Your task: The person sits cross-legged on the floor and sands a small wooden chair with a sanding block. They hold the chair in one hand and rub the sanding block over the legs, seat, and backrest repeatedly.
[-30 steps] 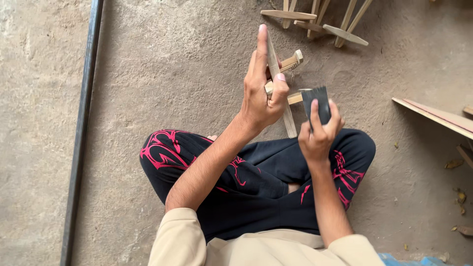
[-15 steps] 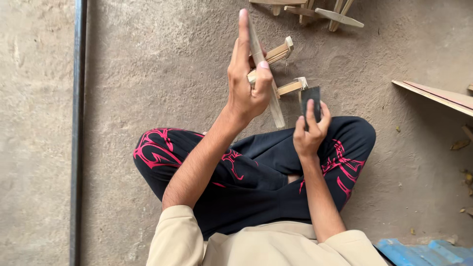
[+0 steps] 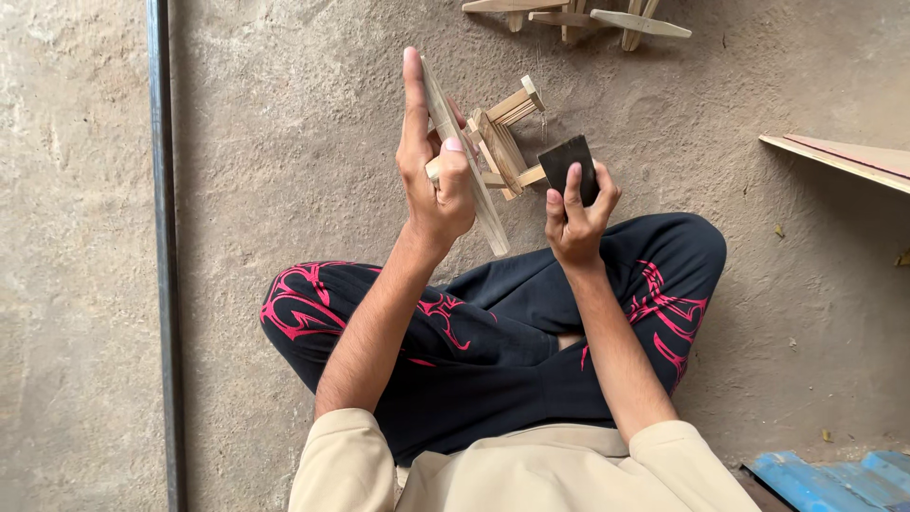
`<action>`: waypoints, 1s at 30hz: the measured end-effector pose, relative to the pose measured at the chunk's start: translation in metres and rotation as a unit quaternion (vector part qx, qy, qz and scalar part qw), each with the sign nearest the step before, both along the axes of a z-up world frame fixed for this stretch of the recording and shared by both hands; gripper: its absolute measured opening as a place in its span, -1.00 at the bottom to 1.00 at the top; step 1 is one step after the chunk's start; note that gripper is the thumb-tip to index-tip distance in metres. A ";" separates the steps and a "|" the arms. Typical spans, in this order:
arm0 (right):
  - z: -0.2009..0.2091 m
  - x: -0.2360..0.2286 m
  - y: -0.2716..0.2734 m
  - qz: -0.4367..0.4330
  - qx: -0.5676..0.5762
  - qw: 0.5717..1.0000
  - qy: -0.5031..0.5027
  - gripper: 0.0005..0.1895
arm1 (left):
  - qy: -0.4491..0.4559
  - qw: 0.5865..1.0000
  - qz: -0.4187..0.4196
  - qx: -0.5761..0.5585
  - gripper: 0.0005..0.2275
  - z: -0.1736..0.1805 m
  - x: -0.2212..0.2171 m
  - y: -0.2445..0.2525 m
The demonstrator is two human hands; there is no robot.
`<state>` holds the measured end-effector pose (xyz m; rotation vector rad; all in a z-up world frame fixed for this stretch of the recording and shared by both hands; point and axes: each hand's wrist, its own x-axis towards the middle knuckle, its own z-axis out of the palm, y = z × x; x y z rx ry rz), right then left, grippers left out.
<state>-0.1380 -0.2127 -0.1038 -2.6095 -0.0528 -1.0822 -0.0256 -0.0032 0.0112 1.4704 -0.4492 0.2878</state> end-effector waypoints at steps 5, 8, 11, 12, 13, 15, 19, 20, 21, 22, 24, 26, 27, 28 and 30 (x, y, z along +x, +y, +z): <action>-0.009 -0.003 -0.002 -0.005 0.008 1.000 -0.010 -0.53 | 0.008 0.999 -0.017 -0.027 -0.29 -0.009 -0.002 0.000; -0.008 0.010 -0.004 0.000 0.001 1.000 -0.012 -0.49 | 0.002 0.999 -0.019 -0.035 -0.29 -0.007 0.005 -0.002; -0.011 0.000 0.000 0.003 0.016 1.000 -0.015 -0.48 | -0.009 0.999 -0.019 -0.037 -0.30 -0.011 0.000 -0.001; -0.011 -0.004 0.002 -0.011 0.009 1.000 -0.013 -0.48 | -0.004 0.999 -0.018 -0.032 -0.30 -0.012 -0.002 0.000; -0.010 0.000 0.002 -0.024 0.001 1.000 -0.016 -0.47 | -0.005 0.999 -0.016 -0.028 -0.29 -0.010 0.002 -0.001; -0.009 0.000 0.002 -0.036 0.003 0.999 -0.018 -0.48 | 0.017 1.000 -0.008 -0.009 -0.25 -0.010 0.000 -0.001; -0.010 0.003 0.001 -0.019 0.026 0.999 -0.031 -0.50 | -0.018 1.000 -0.003 -0.001 -0.31 -0.008 0.000 0.000; -0.012 0.009 0.000 -0.010 0.027 0.999 -0.039 -0.49 | -0.015 1.000 0.002 0.011 -0.31 -0.007 0.001 0.000; -0.016 0.007 0.001 -0.009 0.037 0.999 -0.037 -0.50 | 0.005 1.000 0.006 0.016 -0.30 -0.007 -0.003 0.002; -0.021 0.007 0.003 -0.008 0.046 0.998 -0.035 -0.51 | 0.025 0.999 0.010 0.022 -0.29 -0.007 -0.005 0.003; -0.029 0.002 0.004 -0.029 0.058 0.997 -0.033 -0.52 | 0.084 0.996 0.004 0.010 -0.23 -0.004 -0.007 0.001; -0.036 0.010 0.002 -0.059 0.064 0.995 -0.042 -0.52 | -0.026 0.999 0.031 0.021 -0.34 0.003 0.000 -0.002; -0.042 0.005 0.004 -0.092 0.098 0.991 -0.015 -0.52 | -0.032 0.999 0.027 0.010 -0.35 0.003 -0.001 -0.001; -0.048 0.001 0.006 -0.125 0.131 0.983 0.012 -0.52 | -0.039 0.999 0.023 -0.001 -0.36 0.002 -0.002 -0.001; -0.057 -0.009 0.008 -0.156 0.204 0.965 0.040 -0.53 | 0.034 0.998 -0.012 -0.056 -0.29 -0.001 -0.007 0.001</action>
